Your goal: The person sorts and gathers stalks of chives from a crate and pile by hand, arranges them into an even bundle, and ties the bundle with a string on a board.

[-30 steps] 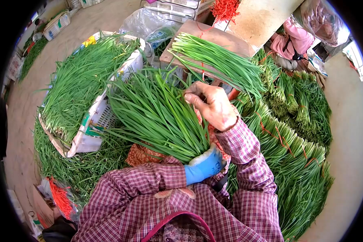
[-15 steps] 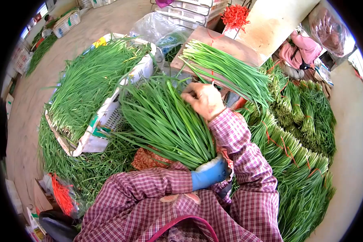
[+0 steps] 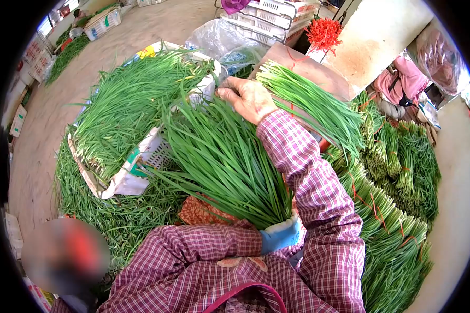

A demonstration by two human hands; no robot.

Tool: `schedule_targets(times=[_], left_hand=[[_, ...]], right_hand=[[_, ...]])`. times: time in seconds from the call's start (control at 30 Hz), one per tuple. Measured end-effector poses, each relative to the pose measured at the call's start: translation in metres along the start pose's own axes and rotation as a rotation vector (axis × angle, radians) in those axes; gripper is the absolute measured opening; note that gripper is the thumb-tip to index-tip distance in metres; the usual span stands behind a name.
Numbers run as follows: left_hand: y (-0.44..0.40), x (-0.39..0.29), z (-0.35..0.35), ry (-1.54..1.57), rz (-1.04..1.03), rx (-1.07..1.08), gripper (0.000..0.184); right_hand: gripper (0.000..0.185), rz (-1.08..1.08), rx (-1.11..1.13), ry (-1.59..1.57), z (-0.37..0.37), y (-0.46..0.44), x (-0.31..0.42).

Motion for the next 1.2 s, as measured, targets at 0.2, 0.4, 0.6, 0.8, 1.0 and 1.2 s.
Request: schedule_targets(times=[0.2, 0.4, 0.6, 0.8, 1.0, 1.2], left_hand=[[-0.004, -0.027, -0.016, -0.271, 0.46, -0.098, 0.036], [0.002, 0.011, 0.0, -0.161, 0.101, -0.196, 0.036], [-0.041, -0.083, -0.052, -0.45, 0.472, 0.103, 0.041], [0.015, 0.05, 0.028, -0.143, 0.059, -0.124, 0.03], [0.019, 0.071, 0.037, 0.569, -0.134, -0.147, 0.015], [0.087, 0.26, 0.048, 1.408, 0.473, -0.225, 0.02]], right_hand=[[0.039, -0.103, 0.162, 0.235, -0.005, -0.005, -0.004], [0.037, -0.088, 0.214, 0.188, -0.015, -0.02, -0.007], [0.027, -0.049, 0.063, 0.104, -0.009, -0.02, -0.012], [0.026, 0.125, -0.163, 0.357, -0.005, -0.02, 0.003], [0.036, -0.049, -0.202, 0.329, 0.05, -0.037, 0.048], [0.082, 0.361, -0.162, -0.391, 0.098, 0.013, 0.04]])
Point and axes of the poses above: each hand's wrist, its own y-axis away from the middle knuckle, its own z-axis out of the back of the hand, x = y × z, the point moved 3 cm from there along -y, towards the middle knuckle, and after that the axes turned 4 degrees about x, right-handed, at the moved point
